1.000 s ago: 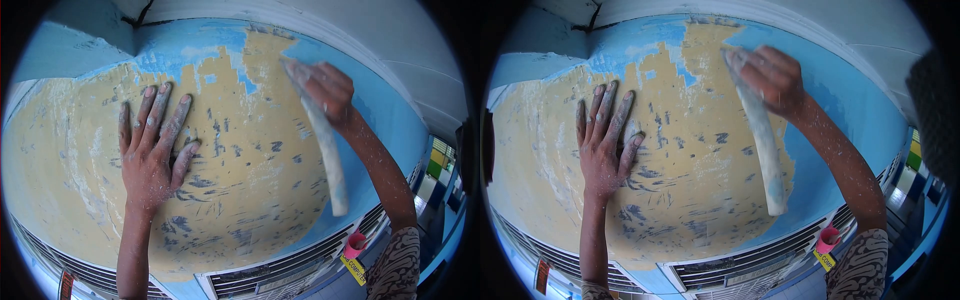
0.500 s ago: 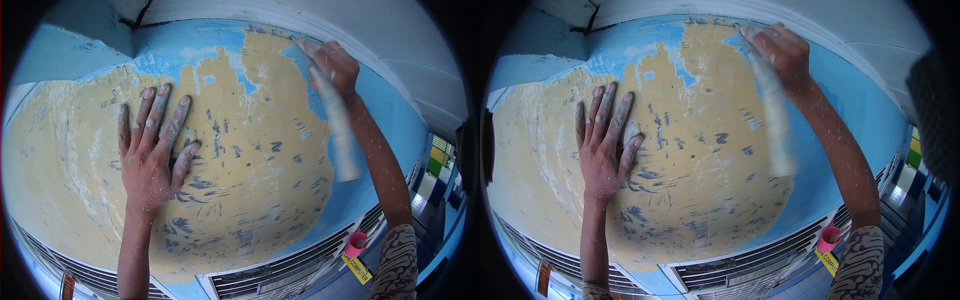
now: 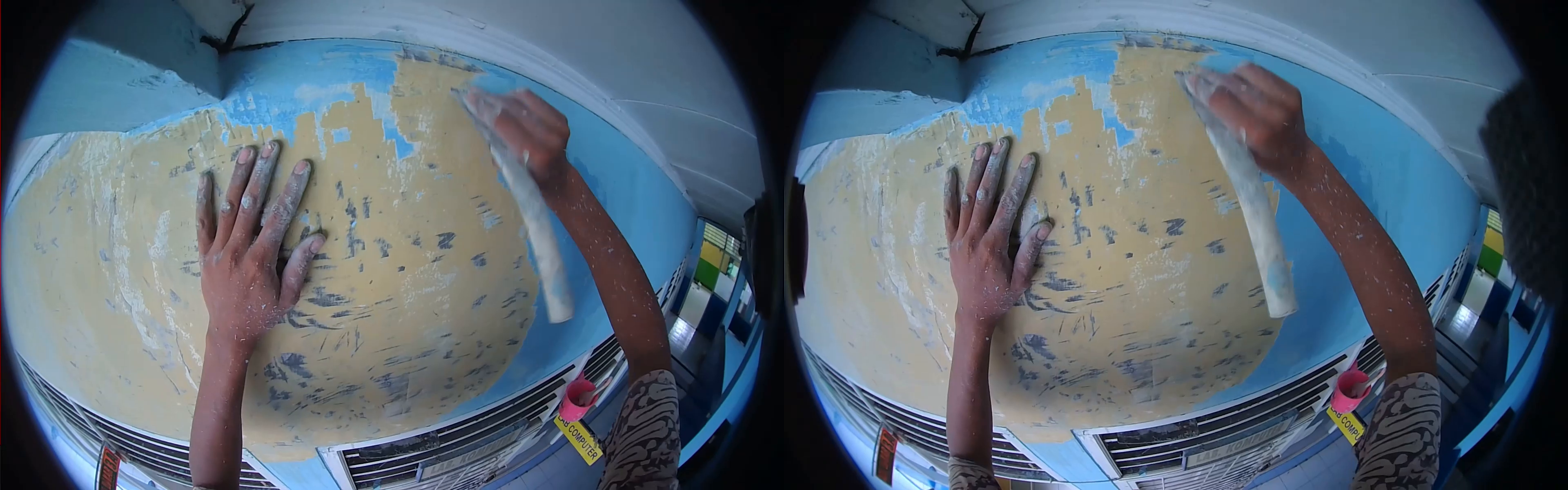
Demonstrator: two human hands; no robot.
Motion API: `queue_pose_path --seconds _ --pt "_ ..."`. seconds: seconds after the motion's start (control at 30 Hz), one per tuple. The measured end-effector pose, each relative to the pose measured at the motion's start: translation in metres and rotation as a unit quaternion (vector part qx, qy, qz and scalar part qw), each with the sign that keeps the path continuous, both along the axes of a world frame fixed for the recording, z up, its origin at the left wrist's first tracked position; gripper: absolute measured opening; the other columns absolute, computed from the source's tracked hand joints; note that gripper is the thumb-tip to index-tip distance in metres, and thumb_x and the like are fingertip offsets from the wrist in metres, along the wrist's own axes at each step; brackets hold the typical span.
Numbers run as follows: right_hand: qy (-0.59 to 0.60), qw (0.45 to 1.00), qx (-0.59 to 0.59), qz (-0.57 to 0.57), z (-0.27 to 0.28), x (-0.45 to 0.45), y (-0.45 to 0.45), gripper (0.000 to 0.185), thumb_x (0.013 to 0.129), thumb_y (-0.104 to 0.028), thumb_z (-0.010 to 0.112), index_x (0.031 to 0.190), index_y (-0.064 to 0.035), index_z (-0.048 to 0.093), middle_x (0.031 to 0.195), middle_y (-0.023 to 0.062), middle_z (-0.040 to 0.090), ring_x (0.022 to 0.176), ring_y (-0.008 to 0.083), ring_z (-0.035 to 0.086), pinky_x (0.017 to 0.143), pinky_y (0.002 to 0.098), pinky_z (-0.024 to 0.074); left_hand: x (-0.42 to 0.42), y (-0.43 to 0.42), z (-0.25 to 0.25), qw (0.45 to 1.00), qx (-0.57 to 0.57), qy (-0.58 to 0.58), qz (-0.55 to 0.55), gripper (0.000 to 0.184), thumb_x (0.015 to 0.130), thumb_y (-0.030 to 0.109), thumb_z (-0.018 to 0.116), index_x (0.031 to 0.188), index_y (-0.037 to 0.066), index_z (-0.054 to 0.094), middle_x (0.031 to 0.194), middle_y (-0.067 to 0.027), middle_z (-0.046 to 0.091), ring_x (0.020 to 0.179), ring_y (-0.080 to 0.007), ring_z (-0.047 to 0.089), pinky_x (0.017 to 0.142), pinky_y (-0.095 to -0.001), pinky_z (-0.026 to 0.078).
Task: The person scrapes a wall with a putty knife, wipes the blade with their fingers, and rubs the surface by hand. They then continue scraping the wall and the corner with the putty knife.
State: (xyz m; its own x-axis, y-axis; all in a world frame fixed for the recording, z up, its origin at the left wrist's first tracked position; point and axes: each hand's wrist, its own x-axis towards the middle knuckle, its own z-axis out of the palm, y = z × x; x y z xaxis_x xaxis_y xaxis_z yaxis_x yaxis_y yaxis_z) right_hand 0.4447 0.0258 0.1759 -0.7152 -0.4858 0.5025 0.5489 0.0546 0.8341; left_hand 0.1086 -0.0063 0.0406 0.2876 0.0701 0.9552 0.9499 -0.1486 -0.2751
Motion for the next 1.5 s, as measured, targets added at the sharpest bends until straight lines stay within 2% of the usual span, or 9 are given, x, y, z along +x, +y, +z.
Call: queue_pose_path --seconds 0.33,0.57,0.67,0.8,0.87,1.07,1.17,1.33,1.5 --pt "0.061 0.997 -0.039 -0.011 0.007 0.002 -0.004 0.024 0.077 -0.008 0.080 0.101 -0.0044 0.076 0.097 0.0092 0.078 0.081 0.0224 0.071 0.068 0.0339 0.0593 0.000 -0.001 0.000 1.000 -0.003 0.002 0.002 0.064 0.101 0.055 0.050 0.155 0.021 0.049 0.166 -0.0062 0.037 0.157 -0.0259 0.026 0.130 -0.0514 0.008" --pt "-0.013 1.000 0.003 0.006 -0.013 0.005 0.006 0.019 0.082 -0.010 0.079 0.099 -0.0049 0.076 0.100 0.0099 0.078 0.082 0.0204 0.072 0.068 0.0338 0.0588 0.000 -0.001 0.001 1.000 -0.005 0.003 -0.002 0.063 0.101 0.054 0.051 0.155 0.021 0.050 0.166 -0.0064 0.037 0.157 -0.0263 0.026 0.130 -0.0515 0.009" --pt "0.023 0.999 0.028 0.000 -0.014 -0.001 0.006 0.023 0.082 -0.011 0.078 0.104 -0.0031 0.077 0.098 0.0109 0.079 0.080 0.0210 0.072 0.069 0.0349 0.0589 0.000 -0.001 -0.001 1.000 -0.004 -0.009 -0.028 0.061 0.098 0.048 0.059 0.155 0.027 0.049 0.165 -0.0034 0.038 0.156 -0.0246 0.029 0.130 -0.0532 0.010" --pt "-0.039 0.998 0.050 -0.013 -0.013 0.001 -0.004 0.024 0.081 -0.010 0.077 0.103 -0.0018 0.076 0.098 0.0125 0.079 0.081 0.0224 0.072 0.068 0.0354 0.0586 -0.002 -0.001 0.000 1.000 -0.001 -0.003 -0.012 0.062 0.099 0.051 0.055 0.155 0.024 0.049 0.166 -0.0050 0.038 0.156 -0.0258 0.027 0.129 -0.0526 0.009" --pt "0.059 0.998 -0.025 0.011 -0.001 0.004 -0.008 0.021 0.079 -0.008 0.077 0.099 -0.0013 0.076 0.097 0.0140 0.078 0.083 0.0239 0.073 0.070 0.0357 0.0596 -0.001 0.000 0.000 1.000 -0.002 0.005 -0.001 0.063 0.101 0.054 0.051 0.155 0.021 0.050 0.166 -0.0067 0.037 0.157 -0.0271 0.026 0.129 -0.0520 0.009" --pt "-0.036 0.997 0.060 -0.042 -0.021 0.009 0.000 0.026 0.079 -0.010 0.078 0.102 0.0008 0.076 0.097 0.0141 0.077 0.080 0.0222 0.070 0.068 0.0348 0.0587 0.000 0.000 0.000 1.000 0.001 0.003 -0.006 0.063 0.101 0.054 0.050 0.154 0.021 0.050 0.165 -0.0071 0.038 0.157 -0.0270 0.026 0.129 -0.0519 0.009" --pt "0.049 0.998 -0.046 -0.005 -0.016 0.008 -0.003 0.024 0.080 -0.009 0.077 0.102 -0.0001 0.076 0.099 0.0143 0.078 0.081 0.0224 0.070 0.070 0.0348 0.0592 -0.001 0.000 0.001 1.000 0.000 0.000 0.000 0.063 0.101 0.055 0.050 0.154 0.021 0.051 0.165 -0.0071 0.039 0.157 -0.0269 0.027 0.129 -0.0516 0.009" --pt "-0.044 0.998 0.046 -0.021 -0.016 0.009 0.002 0.024 0.079 -0.011 0.079 0.100 -0.0005 0.076 0.098 0.0134 0.078 0.080 0.0223 0.071 0.067 0.0346 0.0584 0.000 0.000 0.000 1.000 0.004 0.001 0.004 0.064 0.101 0.056 0.049 0.154 0.020 0.051 0.165 -0.0071 0.039 0.156 -0.0269 0.028 0.129 -0.0513 0.010" --pt "0.036 0.999 0.003 0.018 -0.013 -0.002 0.002 0.019 0.078 -0.006 0.080 0.095 -0.0010 0.075 0.094 0.0110 0.077 0.077 0.0212 0.070 0.067 0.0315 0.0584 0.000 0.000 0.001 1.000 0.003 0.004 -0.001 0.063 0.101 0.055 0.049 0.153 0.019 0.052 0.164 -0.0079 0.041 0.156 -0.0274 0.028 0.129 -0.0516 0.010"
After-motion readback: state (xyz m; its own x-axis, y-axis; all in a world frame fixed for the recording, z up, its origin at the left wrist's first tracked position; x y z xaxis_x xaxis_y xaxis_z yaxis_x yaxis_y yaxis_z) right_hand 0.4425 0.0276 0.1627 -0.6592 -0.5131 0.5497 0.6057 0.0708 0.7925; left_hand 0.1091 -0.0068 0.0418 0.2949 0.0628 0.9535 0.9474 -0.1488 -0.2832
